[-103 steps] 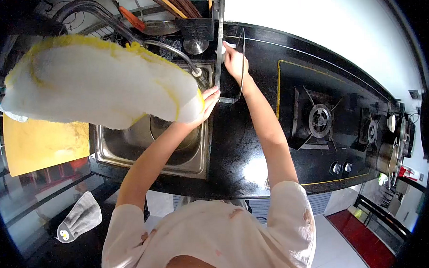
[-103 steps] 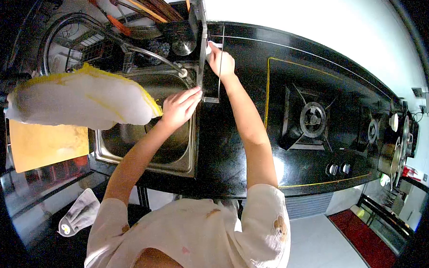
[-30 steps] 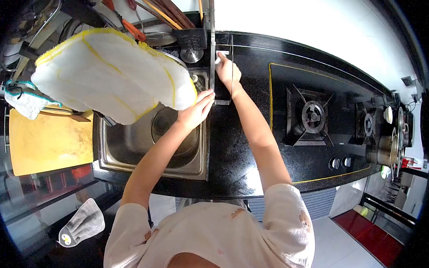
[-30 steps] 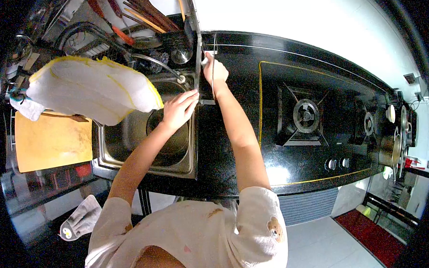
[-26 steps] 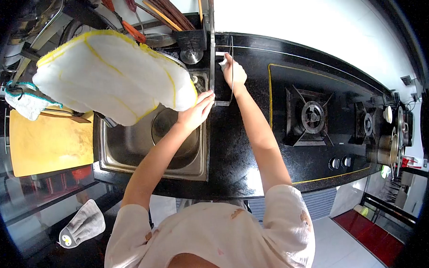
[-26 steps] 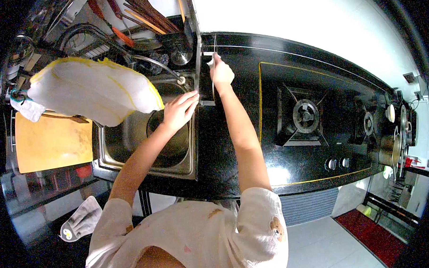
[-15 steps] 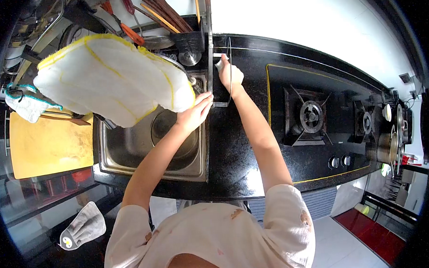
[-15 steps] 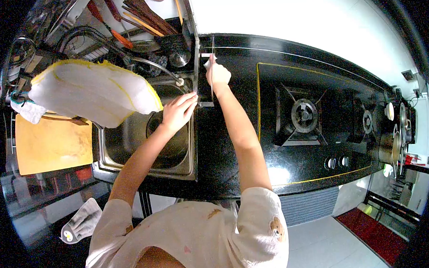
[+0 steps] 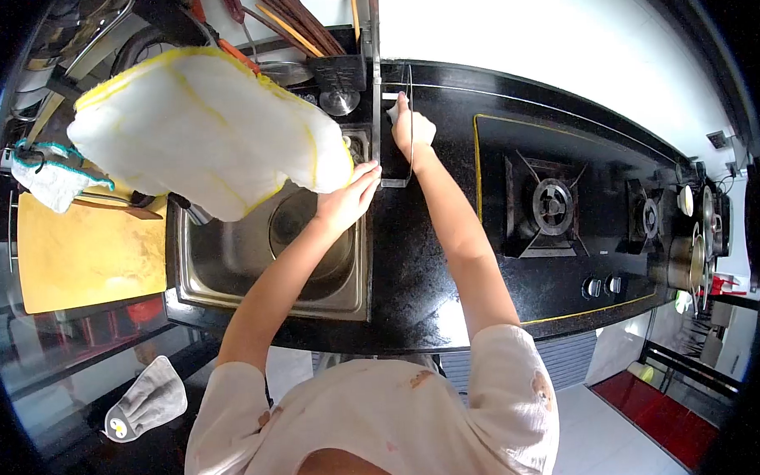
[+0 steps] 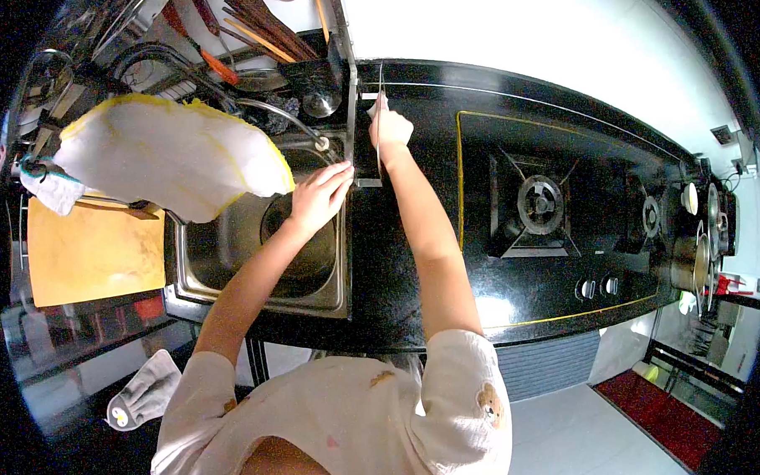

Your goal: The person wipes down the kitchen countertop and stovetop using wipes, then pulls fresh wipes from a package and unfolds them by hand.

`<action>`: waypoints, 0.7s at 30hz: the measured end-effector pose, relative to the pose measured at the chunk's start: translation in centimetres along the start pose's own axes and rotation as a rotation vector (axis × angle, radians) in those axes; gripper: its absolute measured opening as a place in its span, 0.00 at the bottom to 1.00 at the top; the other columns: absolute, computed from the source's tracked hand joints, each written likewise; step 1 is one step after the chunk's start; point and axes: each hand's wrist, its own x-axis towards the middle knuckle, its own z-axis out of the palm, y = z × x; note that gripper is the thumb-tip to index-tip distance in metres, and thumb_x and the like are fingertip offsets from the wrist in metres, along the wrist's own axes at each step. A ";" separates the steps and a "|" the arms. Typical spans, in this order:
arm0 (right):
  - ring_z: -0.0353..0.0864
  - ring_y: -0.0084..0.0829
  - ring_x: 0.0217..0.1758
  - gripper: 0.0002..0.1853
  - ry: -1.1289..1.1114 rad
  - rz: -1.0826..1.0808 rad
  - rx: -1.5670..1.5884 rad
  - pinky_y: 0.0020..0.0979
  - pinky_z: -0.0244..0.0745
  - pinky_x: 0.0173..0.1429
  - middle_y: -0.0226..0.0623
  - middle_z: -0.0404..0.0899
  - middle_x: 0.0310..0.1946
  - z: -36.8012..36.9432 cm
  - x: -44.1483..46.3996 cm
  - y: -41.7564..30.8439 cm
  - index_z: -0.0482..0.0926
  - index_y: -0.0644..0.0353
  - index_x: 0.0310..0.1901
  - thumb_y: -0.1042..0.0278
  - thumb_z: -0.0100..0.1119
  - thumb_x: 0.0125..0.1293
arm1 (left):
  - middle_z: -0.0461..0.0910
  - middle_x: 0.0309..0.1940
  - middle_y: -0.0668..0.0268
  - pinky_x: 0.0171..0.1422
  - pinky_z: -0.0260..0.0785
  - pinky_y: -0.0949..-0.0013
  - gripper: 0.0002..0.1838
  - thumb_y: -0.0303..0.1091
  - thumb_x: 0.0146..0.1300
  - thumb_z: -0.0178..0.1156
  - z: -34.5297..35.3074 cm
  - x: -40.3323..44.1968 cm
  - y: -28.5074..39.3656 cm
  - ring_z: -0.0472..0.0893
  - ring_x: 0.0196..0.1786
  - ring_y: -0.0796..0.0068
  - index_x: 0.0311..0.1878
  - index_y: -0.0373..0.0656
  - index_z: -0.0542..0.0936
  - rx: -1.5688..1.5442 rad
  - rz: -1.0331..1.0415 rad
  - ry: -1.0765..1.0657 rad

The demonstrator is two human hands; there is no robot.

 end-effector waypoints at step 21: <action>0.79 0.44 0.32 0.27 0.076 -0.016 -0.005 0.42 0.73 0.35 0.47 0.78 0.29 0.9 0.0 1.2 0.53 0.34 0.61 0.65 0.41 0.59 | 0.77 0.41 0.71 0.40 0.71 0.71 0.08 0.33 0.54 0.56 -0.2 0.2 0.0 0.78 0.37 0.71 0.37 0.44 0.78 0.005 0.002 0.004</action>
